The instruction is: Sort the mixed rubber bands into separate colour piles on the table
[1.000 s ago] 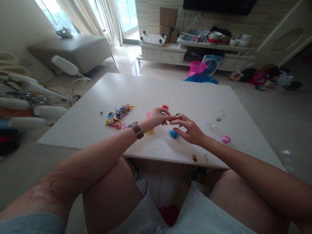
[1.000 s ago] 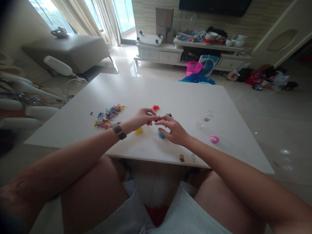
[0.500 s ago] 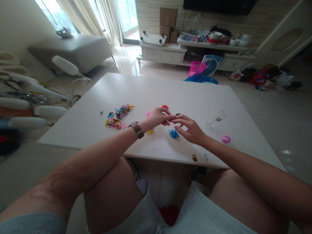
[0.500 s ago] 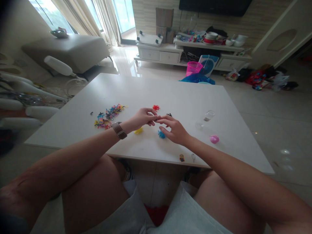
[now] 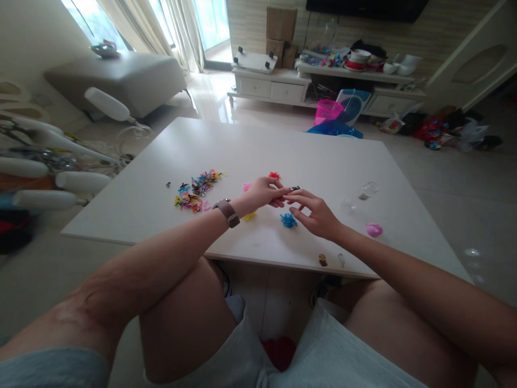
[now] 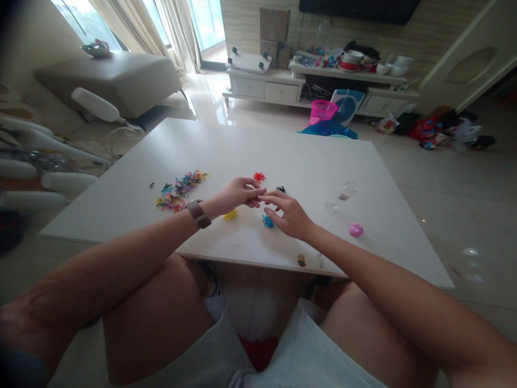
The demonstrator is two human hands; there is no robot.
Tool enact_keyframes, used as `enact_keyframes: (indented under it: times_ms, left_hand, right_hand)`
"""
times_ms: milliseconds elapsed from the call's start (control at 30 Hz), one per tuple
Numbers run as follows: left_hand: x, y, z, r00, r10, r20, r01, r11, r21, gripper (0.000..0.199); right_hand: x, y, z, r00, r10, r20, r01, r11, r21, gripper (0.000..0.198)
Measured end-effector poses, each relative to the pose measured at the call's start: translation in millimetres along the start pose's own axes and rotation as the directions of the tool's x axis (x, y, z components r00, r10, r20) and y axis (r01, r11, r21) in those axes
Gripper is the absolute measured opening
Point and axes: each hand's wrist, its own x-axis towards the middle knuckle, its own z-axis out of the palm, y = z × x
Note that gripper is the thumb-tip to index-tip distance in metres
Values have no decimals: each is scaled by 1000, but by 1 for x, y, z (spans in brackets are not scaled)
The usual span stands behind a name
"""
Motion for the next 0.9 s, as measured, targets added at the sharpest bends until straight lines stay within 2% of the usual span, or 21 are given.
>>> enact_keyframes:
  times_ms: [167, 267, 400, 500, 567, 633, 767, 900]
  left_hand:
    - [2, -2, -3, 1000, 28, 10, -28, 1000, 13, 44]
    - [5, -4, -8, 1000, 21, -13, -20, 999, 32, 46]
    - [9, -3, -18, 998, 21, -62, -17, 997, 71, 46]
    - [10, -1, -28, 995, 7, -99, 5, 993, 118, 43]
    - [10, -1, -37, 992, -10, -130, 28, 990, 137, 41]
    - [9, -2, -47, 987, -19, -161, 41, 990, 138, 39]
    - [4, -4, -67, 970, -29, -243, 65, 988, 141, 33]
    - [-5, 1, -93, 940, 20, -340, 52, 978, 202, 23]
  right_hand:
    - [5, 0, -5, 997, 37, -64, -37, 999, -8, 27]
    - [8, 10, -12, 989, 92, -115, -95, 995, -22, 27]
    - [6, 47, -23, 965, 222, -136, -236, 967, -94, 34]
    - [-2, 80, -27, 942, 326, -74, -334, 926, -176, 43]
    - [-9, 96, -26, 936, 351, -26, -349, 915, -205, 48]
    - [-13, 104, -23, 946, 324, 16, -312, 921, -232, 52]
    - [-16, 108, -18, 978, 180, 108, -136, 935, -328, 56]
    - [-14, 112, -16, 979, 126, 163, -54, 919, -390, 63]
